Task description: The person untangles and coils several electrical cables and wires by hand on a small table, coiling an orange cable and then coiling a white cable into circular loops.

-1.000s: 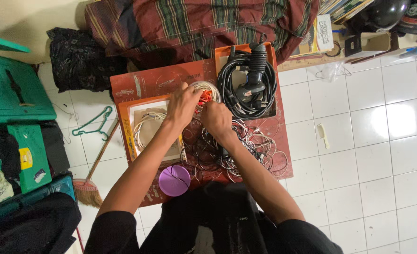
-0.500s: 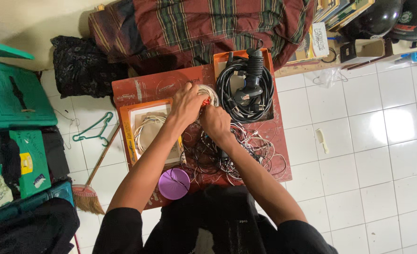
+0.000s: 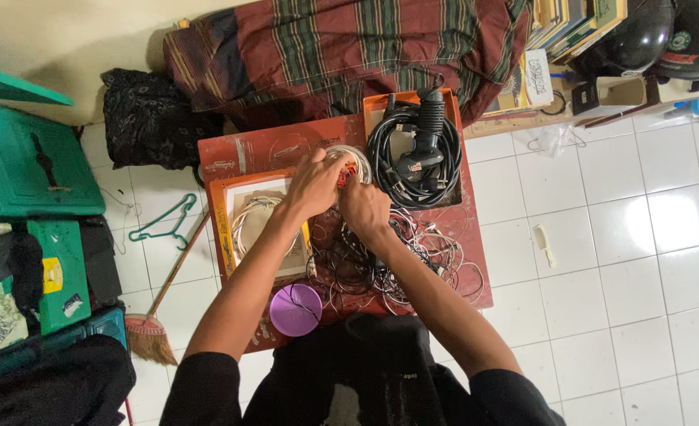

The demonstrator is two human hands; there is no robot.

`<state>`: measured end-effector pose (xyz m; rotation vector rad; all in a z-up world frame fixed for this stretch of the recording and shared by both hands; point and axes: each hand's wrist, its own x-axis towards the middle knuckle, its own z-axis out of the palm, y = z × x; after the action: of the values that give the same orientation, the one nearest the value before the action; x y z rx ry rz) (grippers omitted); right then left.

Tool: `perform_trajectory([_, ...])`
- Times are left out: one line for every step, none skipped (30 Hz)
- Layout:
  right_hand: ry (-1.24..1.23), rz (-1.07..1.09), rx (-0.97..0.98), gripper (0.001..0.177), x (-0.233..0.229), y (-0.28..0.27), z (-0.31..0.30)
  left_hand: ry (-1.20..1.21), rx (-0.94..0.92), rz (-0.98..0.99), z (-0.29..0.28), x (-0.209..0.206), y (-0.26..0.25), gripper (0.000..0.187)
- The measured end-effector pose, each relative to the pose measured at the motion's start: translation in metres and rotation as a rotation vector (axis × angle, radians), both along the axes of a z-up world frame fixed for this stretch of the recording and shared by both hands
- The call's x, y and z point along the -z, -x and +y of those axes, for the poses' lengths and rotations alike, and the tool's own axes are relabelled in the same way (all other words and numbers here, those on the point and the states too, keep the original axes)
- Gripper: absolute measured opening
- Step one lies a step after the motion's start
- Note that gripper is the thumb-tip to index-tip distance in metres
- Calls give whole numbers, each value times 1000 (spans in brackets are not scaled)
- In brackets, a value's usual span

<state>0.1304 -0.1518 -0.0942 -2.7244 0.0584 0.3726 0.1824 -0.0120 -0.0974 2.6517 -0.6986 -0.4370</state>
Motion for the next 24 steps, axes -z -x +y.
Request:
perform_trajectory([7, -23, -5, 19, 0, 0, 0, -49, -21, 52, -4, -2, -2, 74])
perform_trajectory([15, -46, -10, 19, 0, 0, -1, -22, -30, 23, -8, -5, -3, 69])
perform_trajectory([22, -65, -15, 19, 1, 2, -1, 6, -39, -2, -12, -8, -2, 63])
perform_trajectory([21, -48, -19, 22, 1, 1, -1, 34, -49, -27, -15, -11, -2, 58])
perform_trajectory([22, -31, -24, 26, 1, 0, -1, -8, -51, 11, -17, -14, -1, 51])
perform_trajectory([22, -15, -29, 31, 1, -1, -2, -50, -52, 48, -17, -18, 0, 45])
perform_trajectory([18, -10, -24, 31, 1, -2, -1, -92, -55, 85, -16, -20, 1, 40])
perform_trajectory([13, -6, -20, 31, 1, -2, -1, -92, -56, 67, -17, -21, 1, 42])
perform_trajectory([7, 1, -16, 30, 2, -1, 0, -94, -57, 52, -16, -21, 2, 43])
perform_trajectory([10, -6, -23, 33, 2, -1, 0, -95, -59, 37, -16, -20, 4, 45])
perform_trajectory([11, -13, -32, 35, 2, -1, 1, -85, -65, 27, -15, -18, 4, 44])
perform_trajectory([12, -21, -41, 38, 1, -1, 3, -75, -70, 16, -14, -16, 4, 42])
perform_trajectory([-9, 7, -26, 39, -1, -1, 3, -63, -76, 6, -14, -14, 4, 42])
perform_trajectory([-29, 35, -12, 42, -4, -1, 3, -96, -79, 15, -14, -10, 4, 42])
perform_trajectory([-49, 63, 5, 44, -8, -2, 2, -127, -80, 24, -17, -6, 2, 42])
perform_trajectory([-47, 98, 14, 43, -11, -4, 2, -157, -81, 33, -19, -1, 0, 41])
perform_trajectory([-46, 135, 25, 43, -12, -6, 3, -156, -94, 51, -21, 5, -2, 45])
perform_trajectory([-45, 172, 37, 42, -14, -7, 4, -154, -106, 69, -25, 11, -3, 49])
perform_trajectory([-70, 150, 32, 42, -15, -5, 3, -153, -121, 88, -28, 17, -4, 53])
perform_trajectory([-95, 128, 27, 42, -16, -4, 1, -153, -111, 20, -29, 22, -4, 55])
perform_trajectory([-121, 104, 19, 43, -17, -4, 0, -154, -105, -50, -30, 25, -5, 57])
perform_trajectory([-96, 113, 8, 42, -16, -6, 1, -154, -100, -119, -31, 27, -6, 59])
perform_trajectory([-71, 125, -1, 42, -15, -6, 2, -172, -104, -142, -31, 27, -7, 46])
perform_trajectory([-47, 137, -11, 42, -13, -5, 3, -191, -109, -165, -31, 25, -8, 34])
